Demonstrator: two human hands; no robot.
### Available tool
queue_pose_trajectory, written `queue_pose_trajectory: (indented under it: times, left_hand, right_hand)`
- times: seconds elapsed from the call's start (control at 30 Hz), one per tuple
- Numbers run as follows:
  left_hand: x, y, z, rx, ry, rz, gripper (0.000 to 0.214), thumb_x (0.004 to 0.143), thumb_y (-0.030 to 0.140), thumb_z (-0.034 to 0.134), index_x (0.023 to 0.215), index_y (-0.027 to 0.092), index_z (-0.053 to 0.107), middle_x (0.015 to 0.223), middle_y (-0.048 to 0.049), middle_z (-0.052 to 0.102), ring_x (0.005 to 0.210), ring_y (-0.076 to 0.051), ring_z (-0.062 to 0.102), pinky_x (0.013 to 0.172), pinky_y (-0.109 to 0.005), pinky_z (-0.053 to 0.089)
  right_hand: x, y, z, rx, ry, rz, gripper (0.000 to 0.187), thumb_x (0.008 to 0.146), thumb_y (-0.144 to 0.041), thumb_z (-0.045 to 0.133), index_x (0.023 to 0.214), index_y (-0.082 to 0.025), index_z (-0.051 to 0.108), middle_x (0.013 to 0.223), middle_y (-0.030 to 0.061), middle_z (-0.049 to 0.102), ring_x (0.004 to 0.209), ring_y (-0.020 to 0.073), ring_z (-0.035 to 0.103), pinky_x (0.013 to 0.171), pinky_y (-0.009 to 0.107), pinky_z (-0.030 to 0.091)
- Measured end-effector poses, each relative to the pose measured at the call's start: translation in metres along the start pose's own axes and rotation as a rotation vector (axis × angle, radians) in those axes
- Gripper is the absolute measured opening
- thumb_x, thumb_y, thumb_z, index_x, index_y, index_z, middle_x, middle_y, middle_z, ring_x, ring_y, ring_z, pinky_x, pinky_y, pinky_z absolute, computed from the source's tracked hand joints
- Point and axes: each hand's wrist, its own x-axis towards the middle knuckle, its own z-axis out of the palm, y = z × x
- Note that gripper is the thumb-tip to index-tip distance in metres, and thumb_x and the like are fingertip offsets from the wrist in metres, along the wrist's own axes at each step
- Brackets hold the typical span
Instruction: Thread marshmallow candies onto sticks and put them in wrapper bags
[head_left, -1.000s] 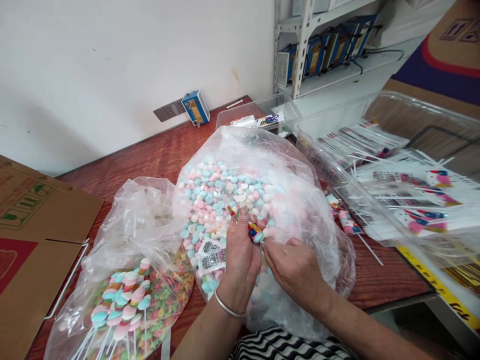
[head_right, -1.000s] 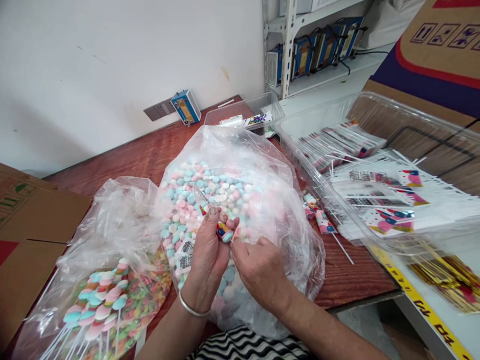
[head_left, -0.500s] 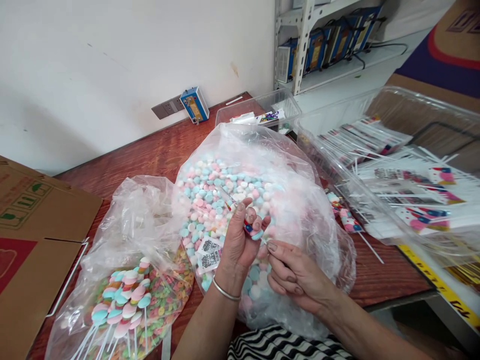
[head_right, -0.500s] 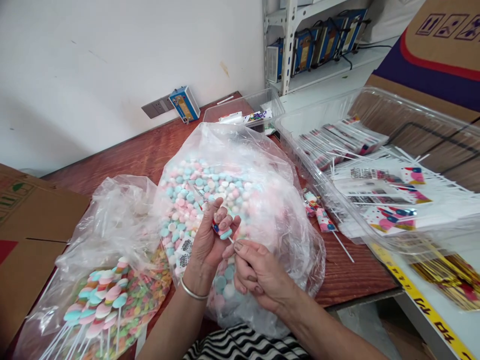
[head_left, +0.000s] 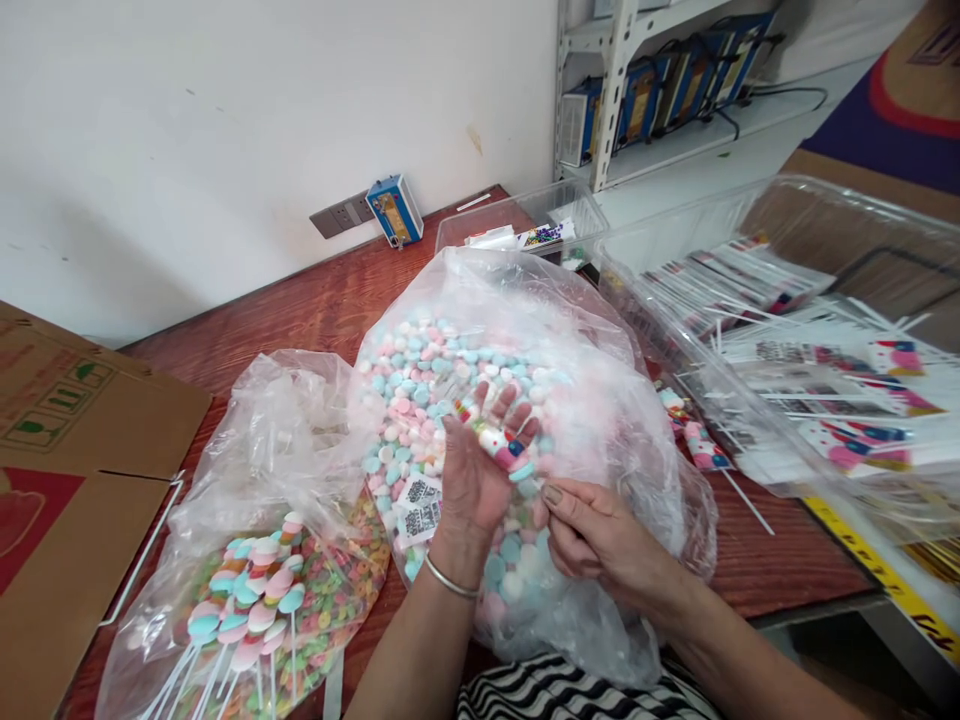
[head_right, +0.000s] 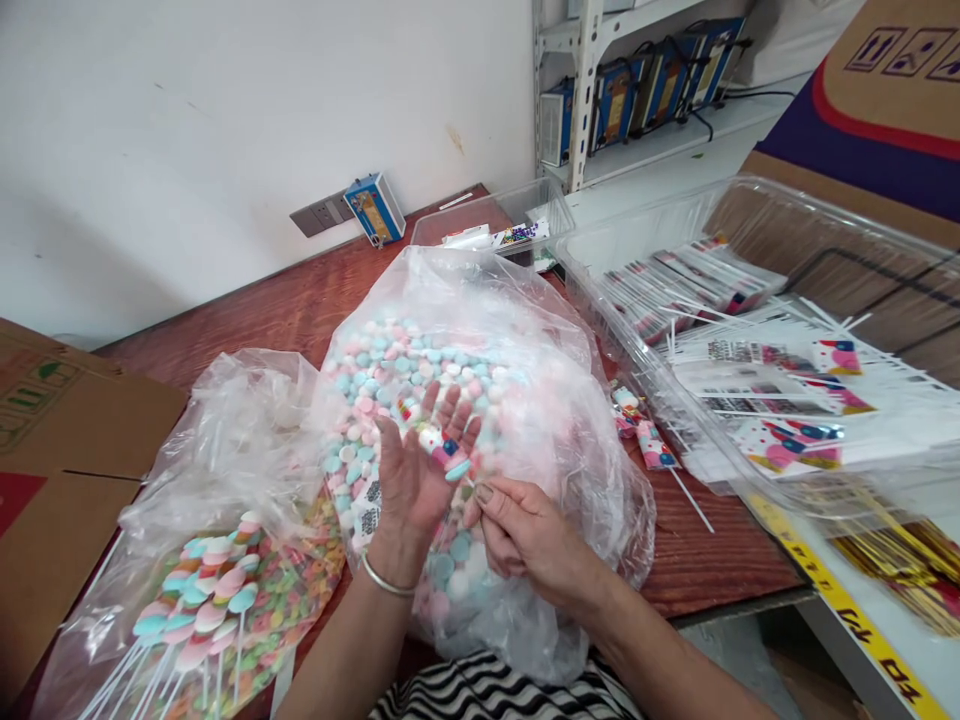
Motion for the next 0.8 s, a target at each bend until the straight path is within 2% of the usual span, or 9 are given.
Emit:
queue_pose_trajectory:
  times: [0.07, 0.1, 0.17, 0.27, 0.33, 0.43, 0.57, 0.67, 0.8]
  left_hand:
    - [0.008, 0.013, 0.000, -0.026, 0.000, 0.029, 0.040, 0.081, 0.044, 0.070, 0.113, 0.023, 0.064, 0.093, -0.0009, 0.066, 0.072, -0.010, 0.063, 0.075, -0.026, 0.053]
    - [0.011, 0.018, 0.001, -0.030, 0.016, 0.037, 0.033, 0.083, 0.037, 0.070, 0.112, 0.022, 0.064, 0.081, 0.0028, 0.062, 0.061, -0.006, 0.057, 0.066, -0.021, 0.051]
    - [0.015, 0.020, 0.001, -0.045, 0.054, 0.055, 0.022, 0.086, 0.028, 0.068, 0.107, 0.021, 0.065, 0.065, 0.0075, 0.050, 0.047, -0.002, 0.044, 0.053, -0.016, 0.044]
    - [0.016, 0.013, 0.002, -0.080, 0.098, 0.047, 0.017, 0.087, 0.026, 0.066, 0.101, 0.016, 0.065, 0.063, 0.0085, 0.044, 0.043, 0.001, 0.037, 0.047, -0.014, 0.039]
    - [0.013, 0.007, 0.004, -0.085, 0.113, 0.030, 0.018, 0.085, 0.025, 0.068, 0.100, 0.015, 0.064, 0.063, 0.0086, 0.043, 0.042, 0.001, 0.036, 0.045, -0.013, 0.037]
    - [0.009, 0.000, 0.008, -0.073, 0.116, 0.004, 0.022, 0.081, 0.022, 0.073, 0.101, 0.015, 0.063, 0.062, 0.0095, 0.038, 0.042, 0.002, 0.036, 0.043, -0.012, 0.034]
    - [0.004, -0.012, 0.011, -0.040, 0.126, -0.031, 0.027, 0.079, 0.022, 0.075, 0.101, 0.014, 0.063, 0.060, 0.0099, 0.037, 0.041, 0.001, 0.034, 0.041, -0.012, 0.031]
    - [-0.001, -0.025, 0.009, 0.017, 0.123, -0.056, 0.028, 0.078, 0.025, 0.075, 0.101, 0.014, 0.063, 0.058, 0.0101, 0.040, 0.039, 0.001, 0.034, 0.044, -0.014, 0.036]
    - [-0.003, -0.026, 0.003, 0.056, 0.078, -0.036, 0.040, 0.077, 0.034, 0.076, 0.110, 0.016, 0.063, 0.076, 0.0012, 0.062, 0.068, -0.011, 0.063, 0.075, -0.027, 0.053]
  right_hand:
    - [-0.005, 0.002, 0.002, 0.129, -0.039, 0.086, 0.036, 0.095, -0.050, 0.044, 0.080, -0.020, 0.056, 0.039, -0.0146, 0.023, 0.032, 0.0060, 0.013, 0.036, 0.021, 0.024]
    - [-0.007, 0.003, 0.002, 0.081, -0.009, 0.077, 0.035, 0.095, -0.050, 0.046, 0.079, -0.020, 0.056, 0.041, -0.0136, 0.027, 0.033, 0.0062, 0.016, 0.037, 0.021, 0.025]
    - [-0.011, 0.006, 0.003, -0.216, 0.122, -0.043, 0.031, 0.094, -0.047, 0.048, 0.079, -0.020, 0.055, 0.050, -0.0081, 0.041, 0.040, 0.0085, 0.032, 0.043, 0.022, 0.030]
    - [-0.016, 0.010, 0.002, -0.847, 0.322, -0.318, 0.021, 0.095, -0.032, 0.048, 0.081, -0.020, 0.058, 0.065, -0.0001, 0.056, 0.057, 0.0139, 0.050, 0.056, 0.026, 0.033]
    - [-0.017, 0.013, 0.001, -1.158, 0.386, -0.450, 0.021, 0.096, -0.025, 0.045, 0.080, -0.020, 0.058, 0.062, 0.0006, 0.055, 0.056, 0.0149, 0.049, 0.057, 0.027, 0.030]
    - [-0.015, 0.015, 0.003, -1.397, 0.426, -0.575, 0.025, 0.097, -0.021, 0.043, 0.077, -0.020, 0.057, 0.057, 0.0008, 0.053, 0.052, 0.0155, 0.047, 0.056, 0.029, 0.028]
    - [-0.009, 0.014, 0.009, -1.457, 0.437, -0.630, 0.025, 0.097, -0.018, 0.040, 0.077, -0.019, 0.056, 0.058, 0.0015, 0.055, 0.053, 0.0157, 0.049, 0.056, 0.029, 0.028]
    - [-0.003, 0.011, 0.009, -1.370, 0.435, -0.583, 0.022, 0.097, -0.019, 0.040, 0.079, -0.019, 0.054, 0.061, 0.0014, 0.056, 0.054, 0.0159, 0.051, 0.056, 0.028, 0.029]
    - [-0.002, 0.006, 0.003, -1.013, 0.398, -0.427, 0.019, 0.098, -0.022, 0.039, 0.084, -0.019, 0.051, 0.066, -0.0014, 0.055, 0.057, 0.0142, 0.053, 0.056, 0.025, 0.034]
